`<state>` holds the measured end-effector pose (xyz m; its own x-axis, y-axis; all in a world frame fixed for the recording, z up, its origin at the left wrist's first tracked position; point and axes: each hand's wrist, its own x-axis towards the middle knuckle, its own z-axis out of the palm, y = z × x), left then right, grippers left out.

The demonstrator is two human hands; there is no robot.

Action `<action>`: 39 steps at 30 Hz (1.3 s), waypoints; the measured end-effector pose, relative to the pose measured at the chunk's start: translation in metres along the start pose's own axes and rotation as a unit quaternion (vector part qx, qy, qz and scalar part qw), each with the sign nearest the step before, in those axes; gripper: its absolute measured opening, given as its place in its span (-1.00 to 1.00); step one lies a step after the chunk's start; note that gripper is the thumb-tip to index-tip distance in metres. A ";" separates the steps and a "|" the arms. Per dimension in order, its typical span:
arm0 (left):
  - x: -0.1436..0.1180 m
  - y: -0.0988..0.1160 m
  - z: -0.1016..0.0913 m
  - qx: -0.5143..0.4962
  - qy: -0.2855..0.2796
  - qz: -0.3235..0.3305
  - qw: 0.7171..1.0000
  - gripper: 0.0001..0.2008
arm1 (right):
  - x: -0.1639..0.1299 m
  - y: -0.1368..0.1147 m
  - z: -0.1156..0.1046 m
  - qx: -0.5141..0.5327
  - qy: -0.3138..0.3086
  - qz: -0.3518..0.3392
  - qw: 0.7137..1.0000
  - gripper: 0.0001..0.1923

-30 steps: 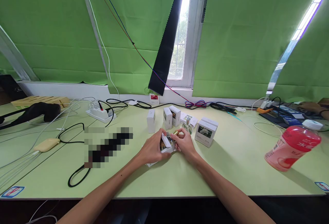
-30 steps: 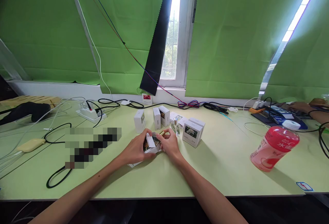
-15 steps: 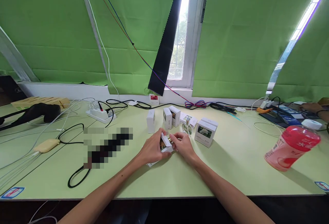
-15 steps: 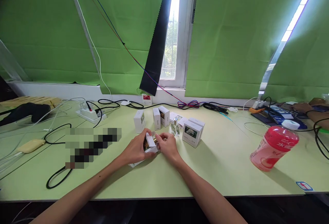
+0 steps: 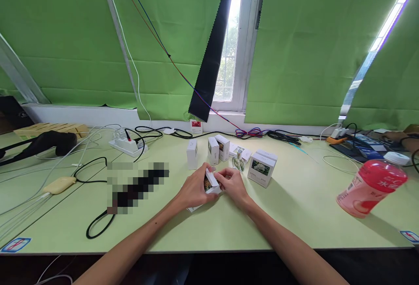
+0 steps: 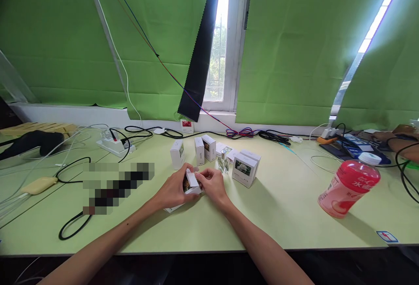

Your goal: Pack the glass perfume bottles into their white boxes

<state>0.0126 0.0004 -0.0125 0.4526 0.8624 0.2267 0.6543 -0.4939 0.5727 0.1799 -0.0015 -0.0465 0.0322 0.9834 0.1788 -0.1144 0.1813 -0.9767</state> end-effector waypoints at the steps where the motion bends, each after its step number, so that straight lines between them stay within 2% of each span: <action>1: 0.000 0.000 0.000 -0.002 0.002 0.001 1.000 -0.44 | 0.000 0.000 0.000 0.000 -0.003 -0.003 1.000 -0.62; 14: 0.000 -0.001 0.000 0.003 0.006 0.005 1.000 -0.44 | -0.001 -0.003 -0.001 -0.035 -0.041 -0.012 0.998 -0.71; 19: 0.000 -0.001 0.000 -0.012 0.008 0.010 1.000 -0.44 | 0.000 -0.005 -0.001 -0.057 -0.025 -0.013 0.998 -0.73; 25: 0.002 0.001 0.003 -0.083 0.040 0.006 0.996 -0.43 | 0.001 -0.009 -0.003 -0.096 0.090 -0.093 0.987 -0.77; 28: 0.003 0.003 0.003 -0.102 0.070 0.003 0.992 -0.42 | -0.002 -0.012 -0.004 -0.126 0.116 -0.137 0.976 -0.80; 33: 0.005 0.001 0.007 -0.132 0.103 0.008 0.986 -0.38 | -0.008 -0.018 -0.002 -0.153 0.114 -0.196 0.962 -0.80; 39: 0.006 -0.003 0.014 -0.133 0.162 0.000 0.978 -0.35 | -0.012 -0.020 0.001 -0.163 0.069 -0.247 0.953 -0.78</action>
<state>0.0218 0.0060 -0.0240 0.2094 0.8736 0.4392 0.4541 -0.4847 0.7476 0.1803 -0.0164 -0.0292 0.1351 0.7641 0.6308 0.2626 0.5863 -0.7664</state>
